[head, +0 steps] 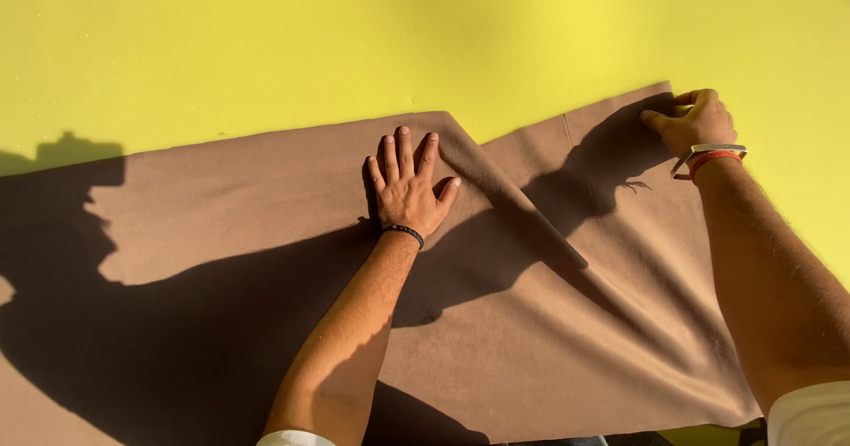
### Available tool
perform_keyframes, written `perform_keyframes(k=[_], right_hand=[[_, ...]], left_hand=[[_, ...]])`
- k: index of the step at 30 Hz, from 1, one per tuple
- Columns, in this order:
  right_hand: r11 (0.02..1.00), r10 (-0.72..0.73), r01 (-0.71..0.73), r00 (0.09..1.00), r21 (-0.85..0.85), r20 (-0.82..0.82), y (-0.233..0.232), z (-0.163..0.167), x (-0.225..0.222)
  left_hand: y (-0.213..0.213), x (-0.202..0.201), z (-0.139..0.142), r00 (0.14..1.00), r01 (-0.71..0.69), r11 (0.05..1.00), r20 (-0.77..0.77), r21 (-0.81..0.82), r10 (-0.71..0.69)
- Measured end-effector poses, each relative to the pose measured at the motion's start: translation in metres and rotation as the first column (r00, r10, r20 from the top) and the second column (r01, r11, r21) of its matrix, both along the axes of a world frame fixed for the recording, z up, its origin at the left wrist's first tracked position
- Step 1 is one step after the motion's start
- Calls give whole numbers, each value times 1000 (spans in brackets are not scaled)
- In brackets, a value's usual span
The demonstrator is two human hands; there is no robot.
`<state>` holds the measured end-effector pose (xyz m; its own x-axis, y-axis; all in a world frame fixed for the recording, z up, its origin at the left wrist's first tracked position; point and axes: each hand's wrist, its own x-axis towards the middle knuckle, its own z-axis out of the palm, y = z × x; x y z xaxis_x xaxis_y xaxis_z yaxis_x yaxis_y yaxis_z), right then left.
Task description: The person unfolds a brown fabric and places it on a yellow foam sheet, then uses a metal ruler and a cutting tool to trim the foam. They apply adhesive with a spray gun to the foam and place a dark blue fabric on top, smoothing the layers together.
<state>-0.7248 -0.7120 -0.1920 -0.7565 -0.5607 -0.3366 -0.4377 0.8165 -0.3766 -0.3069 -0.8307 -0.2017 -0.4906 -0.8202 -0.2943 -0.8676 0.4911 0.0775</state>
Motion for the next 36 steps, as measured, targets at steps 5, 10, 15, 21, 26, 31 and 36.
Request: perform_keyframes(k=[5, 10, 15, 21, 26, 31, 36], right_hand=[[980, 197, -197, 975, -10, 102, 4, 0, -7], [818, 225, -145, 971, -557, 78, 24, 1, -16], [641, 15, 121, 985, -758, 171, 38, 7, -49], [756, -171, 230, 973, -612, 155, 36, -15, -61], [654, -211, 366, 929, -662, 306, 28, -19, -56], [740, -180, 265, 964, -618, 197, 28, -12, -54], [752, -118, 283, 946, -596, 302, 76, 14, -31]], left_hand=[[-6, 8, -8, 999, -43, 997, 1, -66, 43], [-8, 14, -10, 998, -58, 996, -17, -71, 57], [-10, 21, -12, 999, -53, 994, -8, -95, 53], [-11, 24, -11, 999, -52, 993, -20, -107, 51], [-15, 24, -10, 998, -68, 995, -8, -74, 67], [12, -13, -13, 988, -75, 986, -142, -149, 54], [119, -92, -1, 951, 255, 966, -171, -42, -258]])
